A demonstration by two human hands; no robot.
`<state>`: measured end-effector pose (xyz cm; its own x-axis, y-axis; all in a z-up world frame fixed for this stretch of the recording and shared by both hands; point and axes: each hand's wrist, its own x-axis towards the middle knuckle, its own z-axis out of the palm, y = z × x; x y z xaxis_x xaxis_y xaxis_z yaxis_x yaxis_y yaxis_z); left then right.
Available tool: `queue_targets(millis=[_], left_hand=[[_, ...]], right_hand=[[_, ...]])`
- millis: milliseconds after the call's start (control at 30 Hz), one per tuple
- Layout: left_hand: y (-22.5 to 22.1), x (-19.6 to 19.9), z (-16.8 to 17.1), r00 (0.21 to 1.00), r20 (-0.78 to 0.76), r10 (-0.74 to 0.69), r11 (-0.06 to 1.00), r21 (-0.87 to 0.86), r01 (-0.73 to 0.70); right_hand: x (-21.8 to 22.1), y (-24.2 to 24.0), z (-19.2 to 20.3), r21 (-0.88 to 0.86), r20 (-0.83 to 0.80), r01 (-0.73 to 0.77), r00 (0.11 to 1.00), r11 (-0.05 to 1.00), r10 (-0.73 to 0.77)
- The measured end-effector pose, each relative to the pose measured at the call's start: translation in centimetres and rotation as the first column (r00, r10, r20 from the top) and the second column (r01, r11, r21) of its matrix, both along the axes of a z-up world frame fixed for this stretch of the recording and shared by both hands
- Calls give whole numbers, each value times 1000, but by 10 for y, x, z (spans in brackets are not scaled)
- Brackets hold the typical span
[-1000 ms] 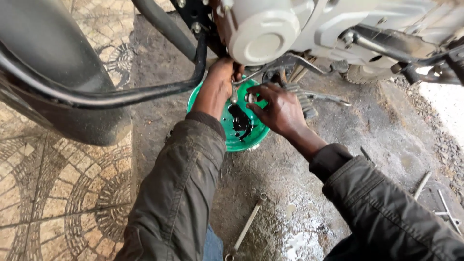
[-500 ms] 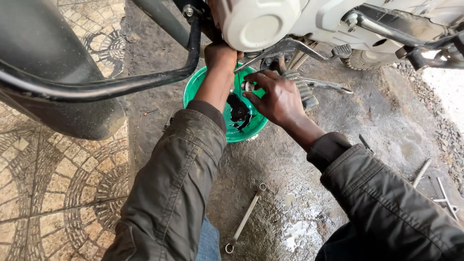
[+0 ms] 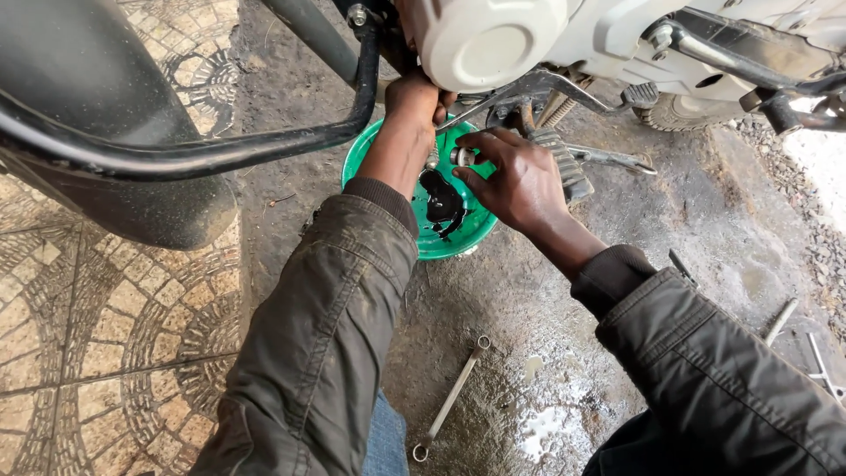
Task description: Draining engine oil from a motorcycle by loosening the drain plug with a wrench and catching it in a basin.
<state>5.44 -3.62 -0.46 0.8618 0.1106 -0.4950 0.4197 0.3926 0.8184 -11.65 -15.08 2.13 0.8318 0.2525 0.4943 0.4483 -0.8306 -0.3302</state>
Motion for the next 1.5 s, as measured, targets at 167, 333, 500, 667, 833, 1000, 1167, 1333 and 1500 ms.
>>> queue_targets(millis=[167, 333, 500, 667, 833, 1000, 1167, 1333, 1500], left_hand=[[22, -24, 16, 942, 132, -310, 947, -42, 318], [21, -10, -4, 922, 159, -353, 923, -104, 371], [10, -9, -14, 980, 147, -135, 963, -212, 164], [1, -7, -11, 983, 149, -109, 989, 119, 92], [15, -49, 23, 967, 200, -157, 722, 692, -26], [10, -54, 18, 953, 291, -82, 541, 816, -203], [13, -48, 2, 902, 411, -132, 598, 759, -258], [30, -66, 28, 894, 327, -306, 602, 794, -84], [55, -116, 66, 864, 243, -440, 670, 729, 136]], right_hand=[[1, 0, 1, -4, 3, 16, 1000, 1000, -16], [2, 0, 1, -15, -30, 21, 999, 1000, -21], [0, 0, -2, 16, -6, 45, 999, 999, -44], [4, 0, -6, 67, 53, 50, 997, 996, -54], [1, 3, -2, 47, 36, 31, 999, 998, -33], [1, 0, -3, 44, 33, 14, 999, 999, -16], [-1, 1, -4, 39, 80, -14, 997, 999, 10], [-1, 4, -2, -37, 181, -1, 983, 999, 8], [-6, 3, -2, -38, 165, -45, 985, 998, 51]])
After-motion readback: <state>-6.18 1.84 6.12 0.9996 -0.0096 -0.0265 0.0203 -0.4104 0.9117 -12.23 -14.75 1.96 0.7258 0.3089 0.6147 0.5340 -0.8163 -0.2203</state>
